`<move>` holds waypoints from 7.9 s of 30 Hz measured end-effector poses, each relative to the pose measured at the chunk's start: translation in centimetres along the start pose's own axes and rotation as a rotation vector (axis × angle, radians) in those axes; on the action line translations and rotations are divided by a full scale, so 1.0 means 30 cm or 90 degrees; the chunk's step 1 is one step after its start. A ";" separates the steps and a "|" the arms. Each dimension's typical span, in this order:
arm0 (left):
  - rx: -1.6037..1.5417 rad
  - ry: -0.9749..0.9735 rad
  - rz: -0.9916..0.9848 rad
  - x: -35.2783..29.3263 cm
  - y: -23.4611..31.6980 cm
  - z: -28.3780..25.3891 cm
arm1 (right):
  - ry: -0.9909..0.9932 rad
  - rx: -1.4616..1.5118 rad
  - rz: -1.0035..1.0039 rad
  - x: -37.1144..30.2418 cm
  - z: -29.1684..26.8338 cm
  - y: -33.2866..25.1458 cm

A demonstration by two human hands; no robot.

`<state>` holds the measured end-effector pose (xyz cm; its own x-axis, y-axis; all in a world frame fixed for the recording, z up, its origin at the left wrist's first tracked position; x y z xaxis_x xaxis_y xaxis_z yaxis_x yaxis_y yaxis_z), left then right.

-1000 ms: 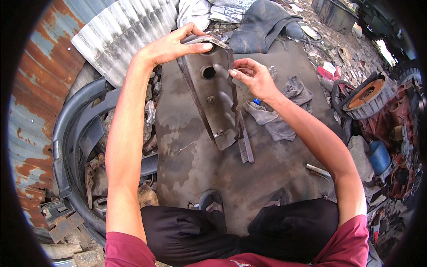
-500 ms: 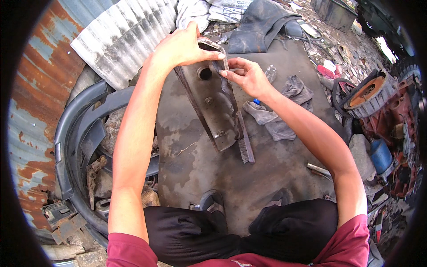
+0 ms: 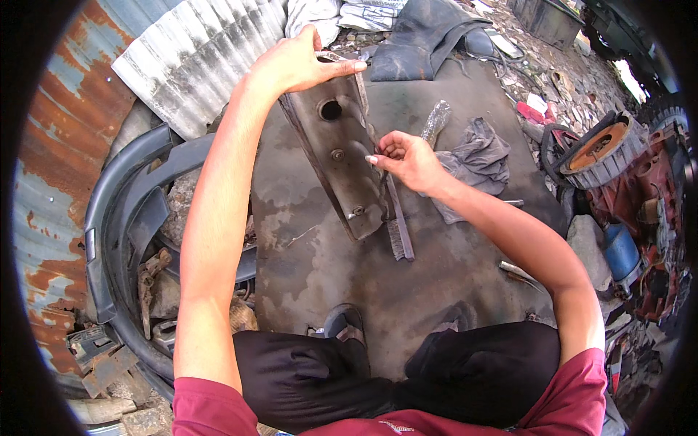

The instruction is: The person cleans the interior of an engine valve cover with a cloth and a wire brush before placing it onto an engine block and securing it.

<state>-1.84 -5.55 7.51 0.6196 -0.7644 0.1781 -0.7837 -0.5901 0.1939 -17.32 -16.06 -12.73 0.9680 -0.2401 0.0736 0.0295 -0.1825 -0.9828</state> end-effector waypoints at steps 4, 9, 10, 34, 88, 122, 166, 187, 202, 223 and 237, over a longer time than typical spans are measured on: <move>0.000 0.001 -0.006 0.001 -0.012 0.004 | -0.007 0.143 0.051 -0.029 -0.064 0.019; -0.004 0.048 0.027 -0.016 0.023 0.001 | 0.062 0.155 0.058 -0.087 -0.096 0.001; -0.008 0.050 0.029 -0.013 0.041 0.008 | 0.088 0.152 0.056 -0.095 -0.120 -0.017; -0.005 0.034 0.027 -0.002 0.037 0.009 | -0.174 -0.233 0.513 -0.194 -0.177 0.223; -0.016 0.050 0.029 0.104 0.028 0.065 | -0.095 -0.416 -0.093 -0.112 0.038 0.122; -0.007 -0.003 -0.003 0.093 0.106 0.032 | -0.067 -0.360 0.247 -0.166 0.103 0.355; 0.008 0.040 0.030 0.136 0.003 0.079 | -0.459 -0.957 0.379 -0.767 -0.743 0.658; -0.294 0.060 0.159 -0.314 -0.183 -0.094 | -0.362 0.258 0.699 -0.334 0.145 0.446; -0.833 0.164 -0.162 -0.703 -0.704 0.022 | -0.140 0.330 0.931 -0.297 0.437 0.655; -1.165 0.212 -0.438 -0.699 -0.484 -0.391 | 0.201 0.623 0.673 -0.742 0.048 -0.095; -1.092 -0.612 -0.628 -0.537 0.269 -0.752 | 0.637 0.464 0.241 -0.791 -0.820 -1.093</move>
<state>-17.16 7.86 27.96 0.0545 -0.6302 -0.7745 0.7972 -0.4396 0.4138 -47.40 -27.83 21.91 0.3496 -0.8247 -0.4446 0.2306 0.5357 -0.8123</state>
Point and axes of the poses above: each hand's wrist, its own x-axis towards the middle knuckle, its own z-axis out of the palm, y = z × x, the point moved 8 cm from there along x, towards the middle knuckle, and after that the axes turned 2 degrees about z, right-handed, at the moved point
